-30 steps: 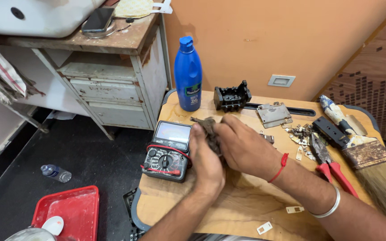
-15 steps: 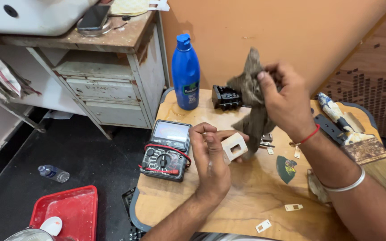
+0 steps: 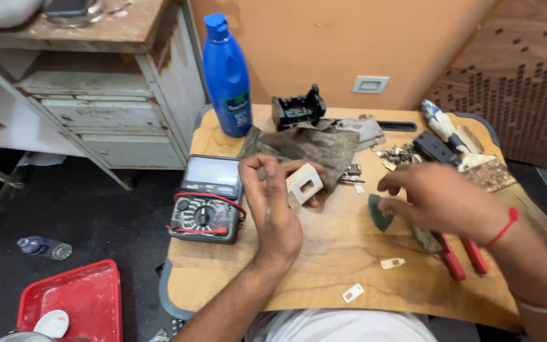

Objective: The person sands the surface of a small white plastic electrical component using a small piece of sandpaper.

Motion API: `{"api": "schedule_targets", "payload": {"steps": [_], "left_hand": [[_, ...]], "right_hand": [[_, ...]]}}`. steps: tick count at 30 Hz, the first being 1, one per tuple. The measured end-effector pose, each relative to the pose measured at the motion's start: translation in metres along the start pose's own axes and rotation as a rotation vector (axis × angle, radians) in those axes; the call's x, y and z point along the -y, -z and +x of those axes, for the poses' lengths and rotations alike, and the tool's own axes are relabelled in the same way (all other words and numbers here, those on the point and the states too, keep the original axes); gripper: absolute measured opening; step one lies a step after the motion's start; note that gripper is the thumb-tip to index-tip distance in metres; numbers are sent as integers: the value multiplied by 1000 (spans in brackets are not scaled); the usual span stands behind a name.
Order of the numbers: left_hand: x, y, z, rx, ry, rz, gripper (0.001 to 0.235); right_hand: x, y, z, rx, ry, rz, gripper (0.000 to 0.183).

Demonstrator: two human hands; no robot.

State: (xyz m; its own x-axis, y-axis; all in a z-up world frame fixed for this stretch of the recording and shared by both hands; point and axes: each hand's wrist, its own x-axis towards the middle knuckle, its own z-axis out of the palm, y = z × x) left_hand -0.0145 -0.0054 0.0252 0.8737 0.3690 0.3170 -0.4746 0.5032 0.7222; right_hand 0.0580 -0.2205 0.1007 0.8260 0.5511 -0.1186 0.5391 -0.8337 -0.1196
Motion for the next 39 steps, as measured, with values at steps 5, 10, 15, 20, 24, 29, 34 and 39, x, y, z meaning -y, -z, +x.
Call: {"api": "schedule_targets", "payload": {"steps": [5, 10, 15, 20, 24, 29, 34, 39], "left_hand": [[-1, -7, 8, 33, -107, 581, 27], [-6, -16, -1, 302, 67, 914, 32], [0, -20, -14, 639, -143, 1122, 31], [19, -23, -27, 809, -340, 1401, 33], [30, -19, -33, 810, -428, 1539, 32], [22, -18, -31, 798, -485, 1495, 31], [-6, -20, -8, 587, -466, 1399, 44], [-17, -9, 21, 467, -288, 1677, 49]], "right_hand": [[-16, -38, -22, -1, -24, -63, 63], [-26, -39, -21, -54, -10, 68, 55], [-30, -34, -36, -359, 220, 214, 20], [-33, -34, -46, -906, 564, -25, 20], [-35, -38, -42, -947, 542, -7, 22], [-36, -44, -40, -948, 510, 37, 23], [-34, -39, -37, -850, 406, 86, 23], [-18, -32, -3, -761, 415, -43, 19]]}}
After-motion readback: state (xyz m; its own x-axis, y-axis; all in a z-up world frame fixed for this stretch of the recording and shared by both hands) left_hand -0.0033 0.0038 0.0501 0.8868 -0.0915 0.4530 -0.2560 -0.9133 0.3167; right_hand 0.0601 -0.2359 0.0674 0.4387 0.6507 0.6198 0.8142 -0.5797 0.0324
